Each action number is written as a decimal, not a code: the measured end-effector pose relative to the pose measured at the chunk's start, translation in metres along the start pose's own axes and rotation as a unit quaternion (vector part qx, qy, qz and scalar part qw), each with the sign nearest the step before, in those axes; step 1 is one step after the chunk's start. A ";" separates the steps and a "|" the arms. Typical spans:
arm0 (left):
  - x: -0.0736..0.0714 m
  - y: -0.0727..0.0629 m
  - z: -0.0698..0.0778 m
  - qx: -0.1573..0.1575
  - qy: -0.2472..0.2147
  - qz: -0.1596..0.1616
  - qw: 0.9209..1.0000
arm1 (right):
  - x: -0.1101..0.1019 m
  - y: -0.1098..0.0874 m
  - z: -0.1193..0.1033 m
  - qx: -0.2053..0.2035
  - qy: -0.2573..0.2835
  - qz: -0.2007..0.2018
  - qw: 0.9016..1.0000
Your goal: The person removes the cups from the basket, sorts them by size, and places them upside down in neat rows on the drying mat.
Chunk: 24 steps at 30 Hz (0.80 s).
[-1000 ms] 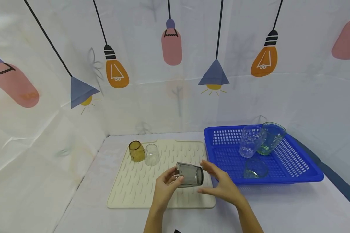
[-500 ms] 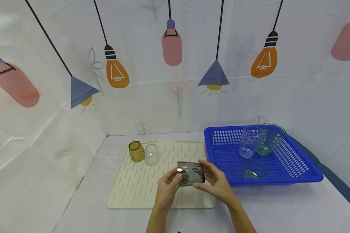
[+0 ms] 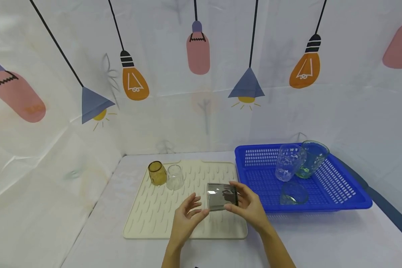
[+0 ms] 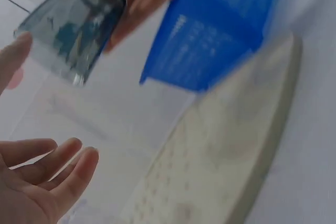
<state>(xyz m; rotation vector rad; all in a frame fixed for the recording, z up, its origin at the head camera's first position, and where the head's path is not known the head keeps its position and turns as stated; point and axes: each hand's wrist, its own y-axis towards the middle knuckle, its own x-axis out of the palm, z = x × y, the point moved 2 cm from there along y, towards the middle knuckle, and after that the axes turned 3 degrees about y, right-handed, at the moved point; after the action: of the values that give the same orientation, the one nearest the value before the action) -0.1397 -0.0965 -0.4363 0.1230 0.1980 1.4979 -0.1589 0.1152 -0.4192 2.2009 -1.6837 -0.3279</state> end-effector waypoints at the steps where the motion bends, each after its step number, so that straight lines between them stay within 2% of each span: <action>1: -0.005 -0.002 -0.002 0.011 0.033 0.020 0.999 | -0.001 0.000 0.000 0.001 0.001 0.004 1.000; 3: -0.017 -0.006 -0.007 0.029 0.100 0.059 0.993 | -0.002 0.001 0.000 0.009 0.001 0.016 1.000; 6: -0.038 -0.014 -0.015 0.047 0.205 0.107 0.972 | -0.004 0.002 0.001 0.027 -0.001 0.032 0.999; 10: -0.066 -0.026 -0.024 0.063 0.324 0.156 0.931 | -0.003 0.003 0.002 0.052 -0.008 0.039 0.998; 15: -0.098 -0.041 -0.032 0.066 0.422 0.200 0.882 | 0.000 0.005 0.004 0.061 -0.009 0.038 0.997; 18: -0.115 -0.049 -0.034 0.048 0.453 0.223 0.862 | 0.002 0.007 0.005 0.057 -0.009 0.041 0.997; 20: -0.126 -0.053 -0.037 0.022 0.465 0.230 0.854 | 0.003 0.009 0.005 0.055 -0.012 0.045 0.997; 22: -0.136 -0.057 -0.039 -0.020 0.479 0.223 0.849 | 0.005 0.011 0.006 0.054 -0.012 0.048 0.997; 24: -0.144 -0.059 -0.043 -0.076 0.492 0.193 0.846 | 0.007 0.015 0.007 0.054 -0.010 0.048 0.997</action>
<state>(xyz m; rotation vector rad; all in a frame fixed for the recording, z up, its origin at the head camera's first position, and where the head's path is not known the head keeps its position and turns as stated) -0.1001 -0.2462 -0.4826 -0.8060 0.9201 1.8568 -0.1728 0.1039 -0.4198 2.1881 -1.8519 -0.2399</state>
